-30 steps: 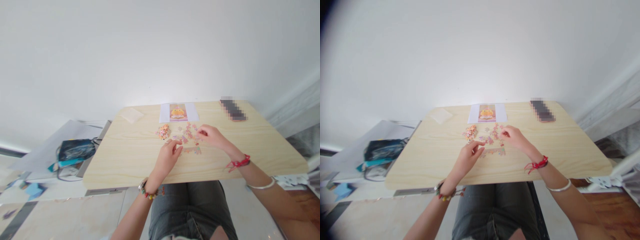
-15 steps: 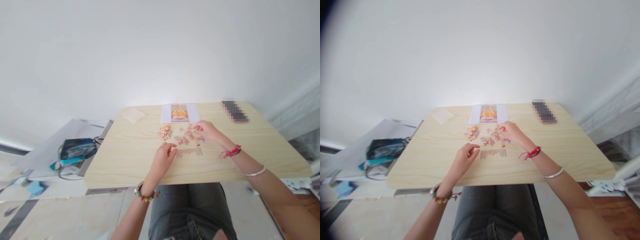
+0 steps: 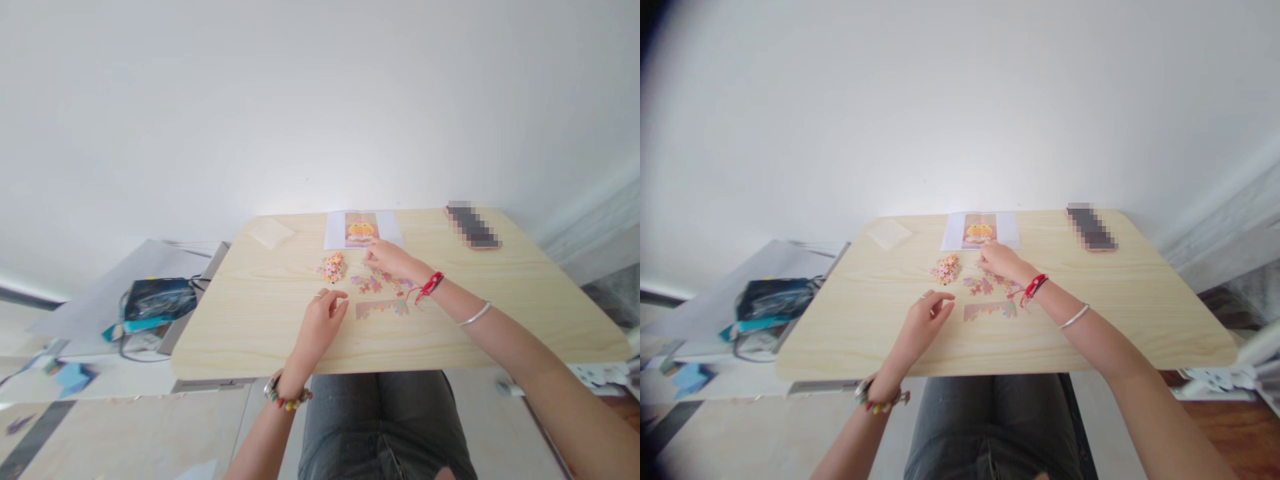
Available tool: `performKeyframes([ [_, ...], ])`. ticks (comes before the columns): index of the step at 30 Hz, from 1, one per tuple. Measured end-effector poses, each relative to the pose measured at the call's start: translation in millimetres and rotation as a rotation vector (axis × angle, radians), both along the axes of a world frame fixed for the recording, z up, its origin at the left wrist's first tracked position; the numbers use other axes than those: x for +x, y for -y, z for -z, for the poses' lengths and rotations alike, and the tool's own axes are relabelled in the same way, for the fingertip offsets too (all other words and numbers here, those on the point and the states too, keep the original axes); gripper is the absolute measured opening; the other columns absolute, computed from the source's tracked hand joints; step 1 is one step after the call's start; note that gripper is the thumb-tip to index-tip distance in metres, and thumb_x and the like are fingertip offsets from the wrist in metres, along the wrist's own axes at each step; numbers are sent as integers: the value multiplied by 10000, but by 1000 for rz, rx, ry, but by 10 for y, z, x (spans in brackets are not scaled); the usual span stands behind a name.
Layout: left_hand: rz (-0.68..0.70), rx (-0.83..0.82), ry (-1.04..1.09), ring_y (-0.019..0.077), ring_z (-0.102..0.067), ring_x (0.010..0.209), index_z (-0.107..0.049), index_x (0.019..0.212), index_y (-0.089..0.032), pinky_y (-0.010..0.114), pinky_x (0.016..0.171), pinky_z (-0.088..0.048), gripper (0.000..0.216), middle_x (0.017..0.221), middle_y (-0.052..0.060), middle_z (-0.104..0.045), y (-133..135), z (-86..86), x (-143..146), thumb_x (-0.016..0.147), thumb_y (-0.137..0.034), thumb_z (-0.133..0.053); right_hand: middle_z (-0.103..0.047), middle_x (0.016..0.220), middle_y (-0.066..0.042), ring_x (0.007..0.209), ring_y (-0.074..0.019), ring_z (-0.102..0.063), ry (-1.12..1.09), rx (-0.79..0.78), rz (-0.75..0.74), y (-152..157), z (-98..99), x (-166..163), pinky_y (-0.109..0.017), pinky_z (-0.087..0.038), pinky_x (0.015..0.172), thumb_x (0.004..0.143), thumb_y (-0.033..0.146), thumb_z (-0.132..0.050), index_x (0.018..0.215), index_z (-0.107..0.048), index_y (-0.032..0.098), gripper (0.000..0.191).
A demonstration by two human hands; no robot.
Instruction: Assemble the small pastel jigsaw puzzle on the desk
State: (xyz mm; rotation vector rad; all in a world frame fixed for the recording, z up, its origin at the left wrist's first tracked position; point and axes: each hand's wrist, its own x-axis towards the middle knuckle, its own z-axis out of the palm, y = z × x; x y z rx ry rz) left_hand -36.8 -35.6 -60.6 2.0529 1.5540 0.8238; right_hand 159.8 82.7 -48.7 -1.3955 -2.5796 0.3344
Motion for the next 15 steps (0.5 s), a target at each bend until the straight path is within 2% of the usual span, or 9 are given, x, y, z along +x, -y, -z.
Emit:
performKeyframes([
  [4, 1, 27, -14, 108, -456, 579, -595, 868, -163, 235, 593, -377, 161, 606, -36, -415, 17, -12, 27, 782, -205, -465, -533, 894, -77, 770, -155, -530, -47, 44, -49, 170, -92, 106, -263, -397, 692, 792, 219, -499, 771, -577, 146, 109],
  [8, 26, 50, -66, 112, -487, 615, -584, 901, -165, 235, 610, -405, 166, 677, -11, -468, 99, -31, 149, 796, -191, -459, -522, 861, -62, 814, -164, -524, -91, 82, -158, 564, -163, 292, -274, -406, 729, 797, 231, -506, 798, -568, 156, 97],
  [15, 173, 56, -297, 140, -567, 747, -530, 1036, -191, 246, 656, -460, 223, 921, 51, -542, 337, 22, 558, 842, -222, -424, -534, 833, -61, 754, -167, -528, -25, 127, -118, 1162, -55, 503, -300, -420, 686, 805, 215, -502, 799, -566, 147, 94],
])
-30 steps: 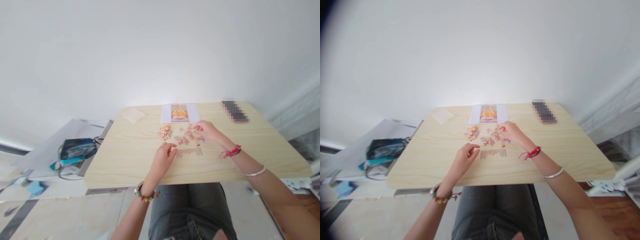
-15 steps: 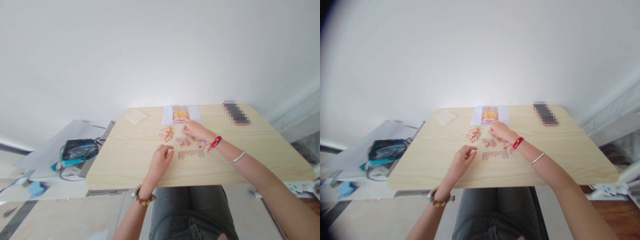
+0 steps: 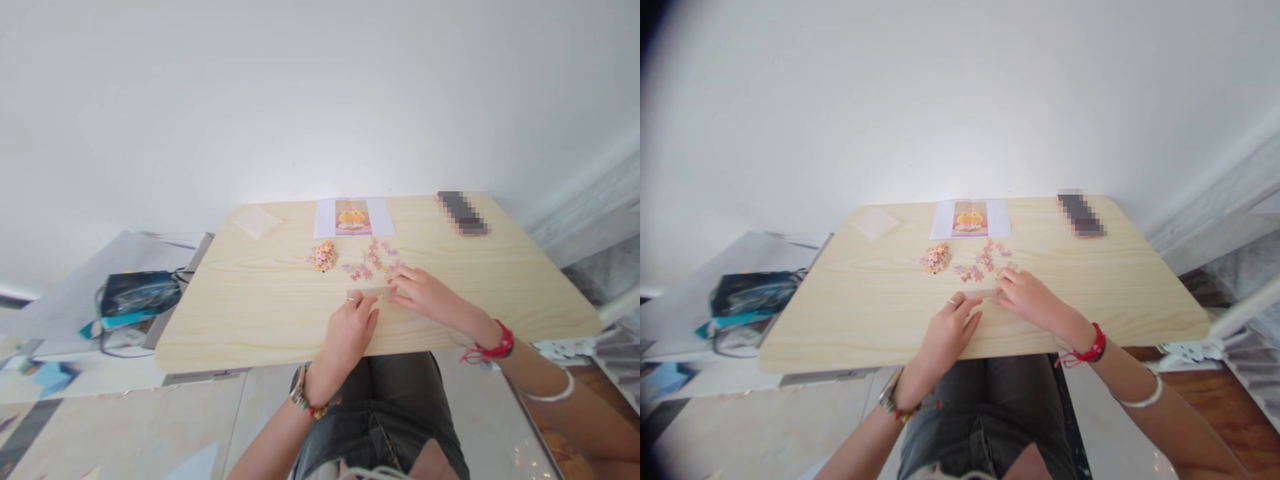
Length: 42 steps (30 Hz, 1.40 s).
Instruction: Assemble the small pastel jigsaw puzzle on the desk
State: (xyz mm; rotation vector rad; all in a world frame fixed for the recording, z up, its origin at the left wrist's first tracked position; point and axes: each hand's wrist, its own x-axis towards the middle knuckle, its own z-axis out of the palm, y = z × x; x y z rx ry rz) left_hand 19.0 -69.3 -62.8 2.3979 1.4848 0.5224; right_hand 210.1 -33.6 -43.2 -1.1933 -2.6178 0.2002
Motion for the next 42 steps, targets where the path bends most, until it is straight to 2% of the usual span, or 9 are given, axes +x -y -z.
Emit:
performKeyframes([
  [4, 44, -11, -133, 138, -579, 756, -514, 1037, -224, 228, 639, -465, 210, 924, 38, -553, 54, 18, 152, 861, -247, -402, -530, 795, -58, 733, -173, -520, 48, 66, 17, 150, 67, 21, -304, -416, 656, 799, 199, -504, 775, -558, 146, 80],
  [8, 33, -12, -223, 143, -578, 744, -503, 1011, -226, 226, 603, -462, 178, 933, 32, -555, 19, 19, 220, 858, -256, -417, -530, 785, -56, 730, -174, -512, 76, 95, 19, 200, 93, 34, -305, -408, 652, 801, 200, -504, 774, -555, 142, 81],
  [17, 38, 1, -242, 151, -573, 749, -517, 956, -224, 239, 579, -455, 188, 915, 30, -552, -62, 67, 320, 879, -228, -345, -525, 772, -54, 723, -169, -504, 126, 149, 14, 165, 176, 99, -299, -379, 648, 826, 204, -460, 756, -550, 148, 127],
  [32, 28, -40, -281, 150, -577, 736, -523, 907, -205, 234, 573, -449, 182, 880, 38, -555, -54, 48, 332, 874, -221, -344, -533, 768, -67, 715, -169, -502, 193, 178, 14, 194, 141, 62, -297, -353, 645, 844, 207, -441, 749, -566, 134, 174],
  [42, 53, 80, -286, 154, -571, 720, -534, 956, -213, 239, 575, -449, 196, 817, 41, -544, -12, 97, 327, 875, -197, -356, -554, 758, -59, 705, -155, -506, 109, 165, 15, 231, 124, 48, -293, -360, 650, 853, 186, -423, 789, -606, 151, 197],
])
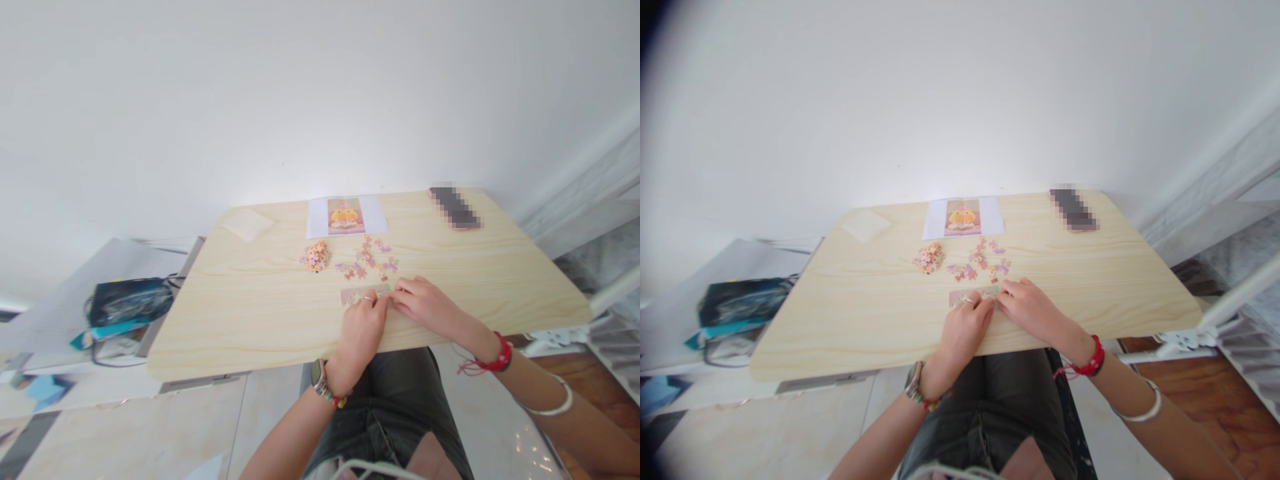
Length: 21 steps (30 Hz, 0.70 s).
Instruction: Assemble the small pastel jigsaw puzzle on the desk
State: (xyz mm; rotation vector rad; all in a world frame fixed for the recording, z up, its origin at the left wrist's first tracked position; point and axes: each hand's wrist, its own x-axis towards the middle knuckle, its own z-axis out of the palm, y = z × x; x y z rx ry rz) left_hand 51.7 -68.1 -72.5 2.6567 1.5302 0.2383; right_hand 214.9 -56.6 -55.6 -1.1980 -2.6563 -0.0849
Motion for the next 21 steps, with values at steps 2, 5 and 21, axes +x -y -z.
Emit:
performKeyframes([
  [2, 16, 22, -16, 158, -569, 726, -533, 969, -208, 246, 590, -453, 202, 804, 42, -540, 13, 3, -7, 875, -189, -355, -556, 741, -52, 700, -152, -504, -11, 14, -10, 6, 20, 2, -289, -355, 644, 855, 186, -421, 786, -611, 157, 203],
  [5, 49, 32, -41, 157, -565, 731, -527, 985, -193, 252, 617, -459, 200, 800, 43, -534, 30, 8, -18, 865, -164, -370, -554, 718, -41, 691, -148, -499, -9, 36, -16, 19, 51, 3, -288, -347, 646, 860, 178, -414, 756, -608, 157, 220],
  [21, 31, 18, -5, 149, -578, 689, -512, 986, -201, 247, 595, -463, 201, 812, 42, -554, 27, 16, -47, 866, -165, -355, -560, 735, -46, 692, -146, -513, -101, -49, 0, 12, 43, 8, -291, -391, 643, 849, 178, -426, 755, -629, 164, 224],
])
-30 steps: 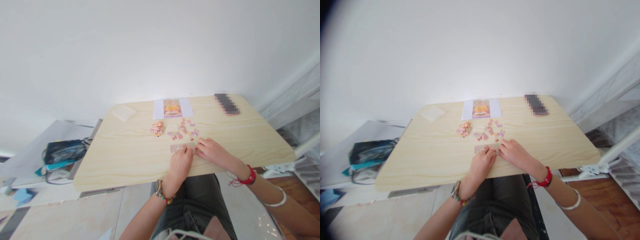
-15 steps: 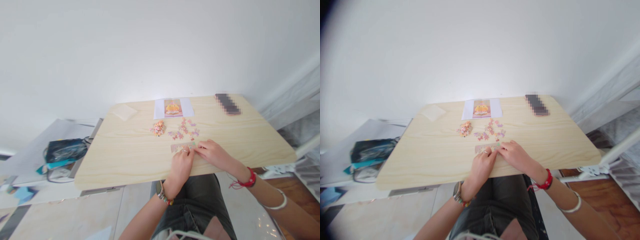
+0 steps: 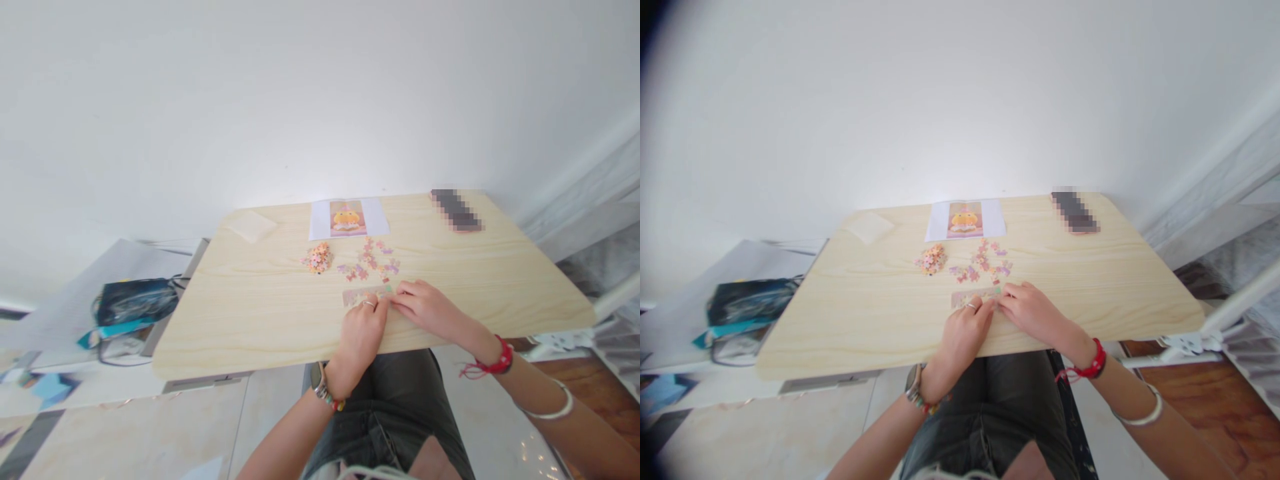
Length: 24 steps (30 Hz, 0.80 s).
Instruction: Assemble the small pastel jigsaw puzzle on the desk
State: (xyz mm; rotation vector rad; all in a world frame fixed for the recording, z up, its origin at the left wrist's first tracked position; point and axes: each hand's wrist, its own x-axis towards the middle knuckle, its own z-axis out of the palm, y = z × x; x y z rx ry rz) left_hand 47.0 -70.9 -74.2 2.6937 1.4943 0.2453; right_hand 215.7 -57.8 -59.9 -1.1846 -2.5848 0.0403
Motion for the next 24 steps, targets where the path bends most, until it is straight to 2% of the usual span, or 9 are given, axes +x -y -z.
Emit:
performKeyframes([
  [3, -37, -7, 24, 153, -584, 700, -497, 1024, -210, 245, 576, -460, 215, 868, 43, -565, -27, -51, -73, 873, -196, -346, -566, 774, -47, 724, -143, -526, -112, -52, 56, -123, -73, 14, -279, -416, 670, 850, 188, -423, 791, -634, 175, 219],
  [6, -104, -5, 40, 156, -587, 726, -507, 1020, -213, 242, 582, -456, 220, 886, 40, -569, -80, -133, -193, 878, -237, -340, -563, 793, -45, 740, -140, -531, -167, -94, 108, -371, -146, -12, -268, -422, 685, 840, 191, -444, 792, -637, 176, 199],
  [9, -186, -8, 40, 147, -587, 722, -520, 1020, -214, 230, 581, -451, 239, 901, 42, -568, -144, -194, -320, 882, -266, -332, -553, 792, -50, 739, -137, -526, -135, -122, 120, -670, -199, -119, -259, -412, 679, 831, 192, -459, 751, -633, 159, 195],
  [13, -254, -4, 52, 140, -586, 731, -516, 1059, -222, 223, 598, -450, 256, 907, 39, -562, -198, -191, -440, 877, -273, -344, -543, 821, -60, 772, -136, -522, -17, -169, 64, -954, -229, -344, -245, -392, 710, 815, 195, -474, 718, -611, 140, 177],
  [20, -277, -9, 86, 128, -580, 748, -536, 1035, -231, 208, 624, -444, 255, 909, 34, -561, -196, -144, -502, 879, -289, -344, -560, 878, -106, 708, -148, -536, 184, -244, 86, -1148, -233, -554, -228, -363, 600, 755, 168, -520, 770, -598, 102, 103],
  [24, -309, -24, 101, 129, -582, 742, -525, 1072, -228, 209, 620, -440, 262, 909, 34, -564, -207, -155, -517, 873, -282, -364, -585, 842, -97, 737, -151, -537, 93, -284, 89, -1222, -243, -572, -221, -359, 632, 761, 170, -504, 733, -605, 109, 121],
])
